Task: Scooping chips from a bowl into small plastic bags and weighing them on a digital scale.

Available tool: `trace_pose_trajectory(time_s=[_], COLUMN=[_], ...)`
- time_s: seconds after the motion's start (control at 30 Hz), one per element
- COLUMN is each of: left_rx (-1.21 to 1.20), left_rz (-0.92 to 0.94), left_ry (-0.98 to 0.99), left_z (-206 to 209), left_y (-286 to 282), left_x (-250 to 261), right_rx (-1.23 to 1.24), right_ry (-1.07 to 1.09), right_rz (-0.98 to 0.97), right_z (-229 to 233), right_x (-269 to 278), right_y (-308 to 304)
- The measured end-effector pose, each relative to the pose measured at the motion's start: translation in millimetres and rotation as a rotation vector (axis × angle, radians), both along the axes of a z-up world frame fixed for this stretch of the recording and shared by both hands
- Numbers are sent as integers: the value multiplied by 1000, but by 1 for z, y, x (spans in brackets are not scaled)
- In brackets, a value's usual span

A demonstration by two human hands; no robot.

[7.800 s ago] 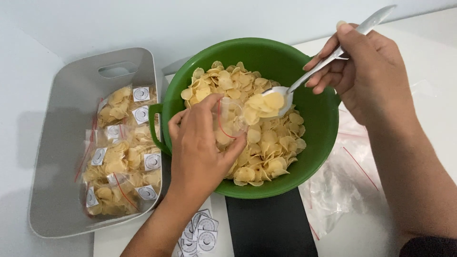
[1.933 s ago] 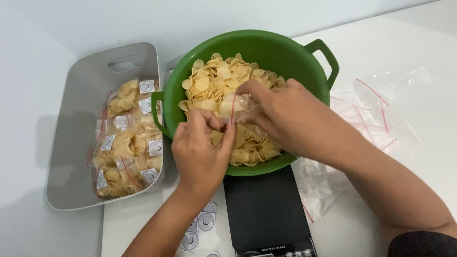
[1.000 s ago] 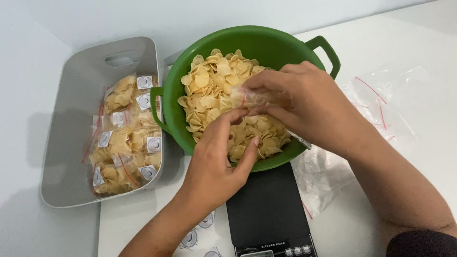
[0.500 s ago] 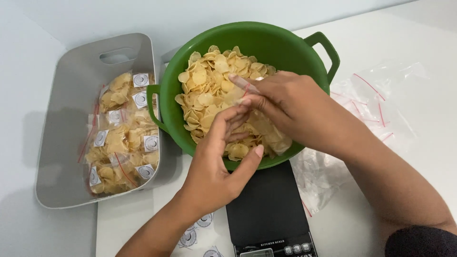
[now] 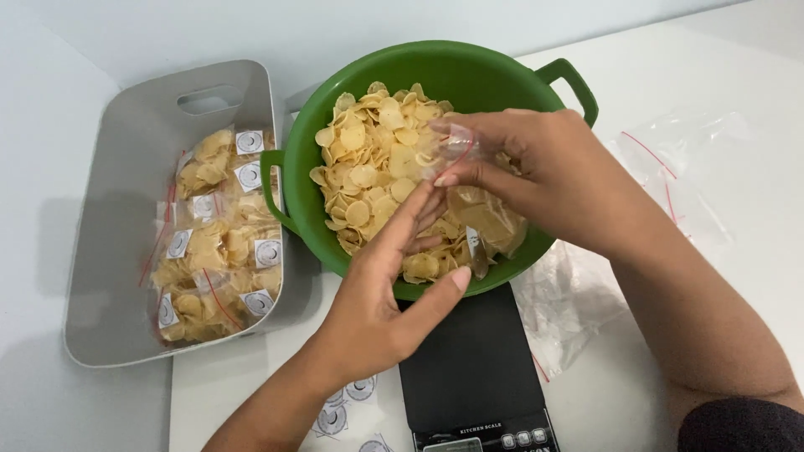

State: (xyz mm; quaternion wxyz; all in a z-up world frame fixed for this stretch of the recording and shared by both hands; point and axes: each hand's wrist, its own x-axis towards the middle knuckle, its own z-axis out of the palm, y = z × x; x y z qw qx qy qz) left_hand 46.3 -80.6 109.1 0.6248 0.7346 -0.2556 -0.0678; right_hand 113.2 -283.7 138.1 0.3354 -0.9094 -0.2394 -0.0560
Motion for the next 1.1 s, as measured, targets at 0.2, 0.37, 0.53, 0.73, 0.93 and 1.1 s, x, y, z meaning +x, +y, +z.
trace_pose_trajectory(time_s=[0.2,0.37,0.53,0.73,0.93,1.1], left_rx=[70,119,163,24,-149,-69], left_rz=[71,161,199,403,542,501], left_ry=[-160,-286,-334,-409,-327,-362], left_z=[5,2,1,-8,1,17], left_y=[-2,3,3,-4,-5,-4], left_x=[-3,-2,-1,5,-12,-42], right_rx=[165,364,448,459,537,423], right_ry=[-56,-22,-109,-63,-176,-268], right_rz=[-19,-33,73,42,106,71], right_z=[11,15,5,14,17,18], right_x=[-7,-19,-28,-54,-88,-116], right_y=[3,7,15,24,27,25])
